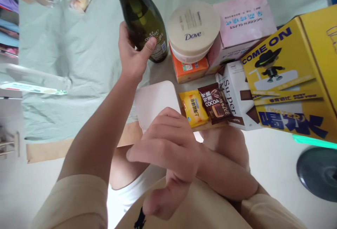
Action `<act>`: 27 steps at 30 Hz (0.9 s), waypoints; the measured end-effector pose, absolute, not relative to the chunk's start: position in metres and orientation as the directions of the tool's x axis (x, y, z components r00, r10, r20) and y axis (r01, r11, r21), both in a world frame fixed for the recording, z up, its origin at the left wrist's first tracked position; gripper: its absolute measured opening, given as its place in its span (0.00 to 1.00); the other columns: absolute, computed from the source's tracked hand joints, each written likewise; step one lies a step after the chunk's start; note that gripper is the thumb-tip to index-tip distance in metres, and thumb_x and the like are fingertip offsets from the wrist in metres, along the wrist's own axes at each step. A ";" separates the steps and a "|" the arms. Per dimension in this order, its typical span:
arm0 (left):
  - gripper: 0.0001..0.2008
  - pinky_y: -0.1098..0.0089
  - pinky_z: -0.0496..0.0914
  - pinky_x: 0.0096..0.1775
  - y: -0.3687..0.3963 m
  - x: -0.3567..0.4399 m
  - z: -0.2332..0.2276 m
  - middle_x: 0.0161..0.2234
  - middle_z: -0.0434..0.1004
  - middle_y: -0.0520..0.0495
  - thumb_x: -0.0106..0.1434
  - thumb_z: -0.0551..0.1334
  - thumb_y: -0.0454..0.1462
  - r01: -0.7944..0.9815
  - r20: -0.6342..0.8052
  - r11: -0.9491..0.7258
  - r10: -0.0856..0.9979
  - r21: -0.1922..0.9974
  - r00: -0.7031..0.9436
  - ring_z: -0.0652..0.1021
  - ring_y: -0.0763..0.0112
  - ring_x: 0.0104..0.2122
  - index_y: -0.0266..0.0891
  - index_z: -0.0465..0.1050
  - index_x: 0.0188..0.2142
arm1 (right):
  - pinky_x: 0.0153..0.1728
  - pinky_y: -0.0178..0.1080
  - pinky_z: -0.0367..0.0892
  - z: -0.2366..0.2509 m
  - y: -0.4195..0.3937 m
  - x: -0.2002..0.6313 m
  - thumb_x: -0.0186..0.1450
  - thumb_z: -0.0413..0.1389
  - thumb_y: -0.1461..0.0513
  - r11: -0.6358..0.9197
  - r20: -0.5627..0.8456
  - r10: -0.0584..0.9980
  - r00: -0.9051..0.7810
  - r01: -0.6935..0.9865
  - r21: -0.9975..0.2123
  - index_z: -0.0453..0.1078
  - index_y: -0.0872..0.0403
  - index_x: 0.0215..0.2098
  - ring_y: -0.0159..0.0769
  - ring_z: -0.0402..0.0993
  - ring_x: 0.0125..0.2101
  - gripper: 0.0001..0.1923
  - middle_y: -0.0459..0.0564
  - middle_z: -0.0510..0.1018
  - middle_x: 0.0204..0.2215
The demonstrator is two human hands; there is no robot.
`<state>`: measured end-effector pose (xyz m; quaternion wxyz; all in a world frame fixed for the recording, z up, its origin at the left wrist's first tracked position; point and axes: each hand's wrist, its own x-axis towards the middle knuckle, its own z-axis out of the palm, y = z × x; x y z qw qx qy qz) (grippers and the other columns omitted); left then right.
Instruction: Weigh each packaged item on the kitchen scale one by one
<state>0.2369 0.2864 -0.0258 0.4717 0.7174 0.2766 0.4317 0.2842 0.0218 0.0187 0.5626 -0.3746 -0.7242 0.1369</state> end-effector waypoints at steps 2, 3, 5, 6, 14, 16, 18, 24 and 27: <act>0.47 0.65 0.74 0.59 0.288 0.236 -0.029 0.48 0.75 0.53 0.42 0.77 0.69 -0.025 0.374 -0.420 0.778 0.907 0.504 0.74 0.74 0.53 0.45 0.63 0.49 | 0.36 0.41 0.63 0.024 0.025 0.287 0.70 0.44 0.32 0.707 0.760 0.620 0.197 0.280 -0.649 0.70 0.53 0.52 0.27 0.68 0.30 0.37 0.42 0.71 0.28; 0.48 0.64 0.73 0.60 0.290 0.236 -0.030 0.49 0.75 0.53 0.42 0.77 0.69 -0.031 0.372 -0.420 0.766 0.907 0.524 0.74 0.73 0.54 0.46 0.63 0.49 | 0.35 0.41 0.62 0.027 0.026 0.288 0.72 0.44 0.35 0.722 0.759 0.590 0.276 0.241 -0.649 0.69 0.53 0.51 0.25 0.68 0.29 0.34 0.41 0.71 0.27; 0.48 0.62 0.72 0.63 0.294 0.234 -0.030 0.52 0.76 0.53 0.41 0.78 0.69 -0.043 0.350 -0.397 0.748 0.917 0.564 0.73 0.72 0.56 0.47 0.63 0.51 | 0.35 0.40 0.62 0.030 0.026 0.289 0.73 0.45 0.37 0.724 0.755 0.597 0.272 0.224 -0.653 0.69 0.54 0.51 0.25 0.68 0.28 0.31 0.40 0.72 0.28; 0.49 0.61 0.71 0.65 0.297 0.234 -0.030 0.54 0.76 0.54 0.40 0.78 0.68 -0.047 0.330 -0.376 0.738 0.925 0.588 0.73 0.72 0.57 0.48 0.63 0.52 | 0.36 0.40 0.62 0.030 0.026 0.288 0.73 0.45 0.36 0.715 0.750 0.613 0.248 0.230 -0.660 0.69 0.53 0.52 0.25 0.69 0.29 0.32 0.41 0.72 0.28; 0.55 0.59 0.66 0.72 0.284 0.200 -0.013 0.55 0.73 0.48 0.36 0.76 0.71 -0.002 0.353 -0.396 0.816 0.918 0.457 0.74 0.67 0.61 0.42 0.65 0.53 | 0.39 0.40 0.67 0.031 0.013 0.291 0.62 0.58 0.31 0.540 0.568 0.823 -0.015 0.332 -0.773 0.70 0.46 0.57 0.30 0.75 0.33 0.38 0.43 0.77 0.31; 0.50 0.59 0.65 0.72 0.265 0.171 -0.008 0.55 0.71 0.44 0.47 0.72 0.72 0.012 0.469 -0.495 0.831 0.869 0.300 0.74 0.65 0.61 0.40 0.65 0.53 | 0.39 0.40 0.69 0.034 0.012 0.291 0.61 0.61 0.32 0.496 0.496 0.863 -0.096 0.342 -0.798 0.70 0.44 0.59 0.31 0.76 0.33 0.38 0.43 0.77 0.31; 0.36 0.57 0.70 0.63 0.243 0.136 -0.005 0.49 0.70 0.42 0.61 0.67 0.65 0.122 0.642 -0.648 0.762 0.752 0.090 0.76 0.65 0.53 0.39 0.66 0.50 | 0.38 0.39 0.70 0.037 0.012 0.288 0.64 0.60 0.35 0.496 0.503 0.862 -0.061 0.299 -0.815 0.70 0.45 0.58 0.30 0.76 0.32 0.34 0.42 0.77 0.29; 0.06 0.56 0.68 0.60 0.219 0.012 -0.003 0.43 0.58 0.48 0.67 0.55 0.37 0.712 0.770 -0.369 0.512 0.598 -0.381 0.69 0.69 0.45 0.42 0.57 0.41 | 0.36 0.36 0.71 0.044 0.022 0.264 0.74 0.51 0.49 0.588 0.605 0.794 0.051 0.184 -0.787 0.70 0.50 0.50 0.28 0.74 0.31 0.15 0.43 0.76 0.30; 0.11 0.57 0.66 0.67 0.238 -0.037 -0.008 0.49 0.61 0.47 0.68 0.55 0.29 0.629 0.540 -0.061 0.582 0.775 -0.608 0.69 0.72 0.54 0.42 0.55 0.45 | 0.34 0.37 0.70 0.045 0.026 0.253 0.71 0.53 0.57 0.502 0.538 0.842 0.044 0.303 -0.810 0.68 0.52 0.51 0.28 0.75 0.31 0.12 0.43 0.78 0.31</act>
